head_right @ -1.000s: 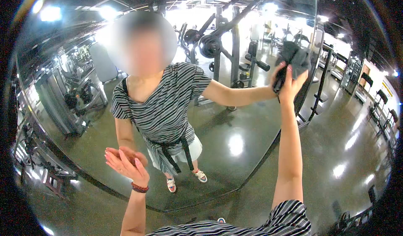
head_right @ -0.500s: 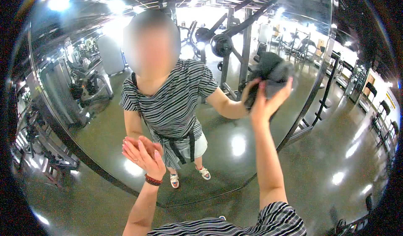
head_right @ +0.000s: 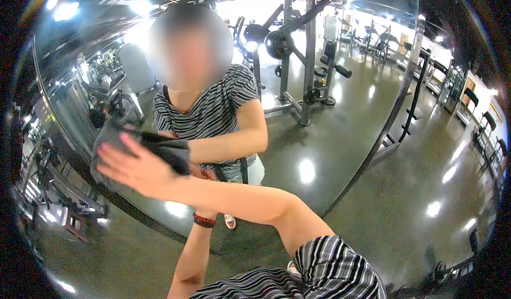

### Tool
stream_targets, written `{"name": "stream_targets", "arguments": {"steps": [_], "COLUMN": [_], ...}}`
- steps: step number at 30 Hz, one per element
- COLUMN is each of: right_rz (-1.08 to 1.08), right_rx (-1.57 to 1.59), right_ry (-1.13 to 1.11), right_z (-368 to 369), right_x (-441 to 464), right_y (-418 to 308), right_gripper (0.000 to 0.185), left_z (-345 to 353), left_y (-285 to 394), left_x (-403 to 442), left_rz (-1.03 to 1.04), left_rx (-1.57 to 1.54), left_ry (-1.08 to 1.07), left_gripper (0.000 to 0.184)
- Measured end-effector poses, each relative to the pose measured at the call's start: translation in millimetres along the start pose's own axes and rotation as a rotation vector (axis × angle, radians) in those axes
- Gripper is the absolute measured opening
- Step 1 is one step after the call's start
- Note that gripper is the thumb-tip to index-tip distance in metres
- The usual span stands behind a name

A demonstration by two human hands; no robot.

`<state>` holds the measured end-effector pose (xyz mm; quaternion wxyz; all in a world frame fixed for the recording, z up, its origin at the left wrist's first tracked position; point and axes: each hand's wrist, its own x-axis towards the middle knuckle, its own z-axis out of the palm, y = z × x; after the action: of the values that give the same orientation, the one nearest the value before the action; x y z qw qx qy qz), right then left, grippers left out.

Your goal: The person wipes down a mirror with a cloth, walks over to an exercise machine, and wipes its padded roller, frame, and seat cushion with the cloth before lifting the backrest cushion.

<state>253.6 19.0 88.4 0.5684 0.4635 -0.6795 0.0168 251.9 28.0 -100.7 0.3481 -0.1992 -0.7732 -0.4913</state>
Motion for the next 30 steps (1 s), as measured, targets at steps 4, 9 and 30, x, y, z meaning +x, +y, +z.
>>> {"name": "stream_targets", "arguments": {"steps": [4, 9, 30], "right_rz": [-0.126, -0.061, 1.025], "right_rx": [-0.032, 0.027, -0.143], "right_ry": [0.007, 0.042, 0.913], "right_z": [7, -13, -264], "right_x": [4, -30, -338], "right_y": [-8, 29, 336], "right_gripper": [0.053, 0.061, 0.037], "left_z": [15, -23, -21], "left_y": [-37, -4, 38], "left_x": [-12, 3, 20], "left_rz": [0.01, 0.308, 0.367], "left_rx": [-0.379, 0.633, 0.819], "left_ry": [0.097, 0.245, 0.38], "left_gripper": [0.06, 0.065, 0.06]}}
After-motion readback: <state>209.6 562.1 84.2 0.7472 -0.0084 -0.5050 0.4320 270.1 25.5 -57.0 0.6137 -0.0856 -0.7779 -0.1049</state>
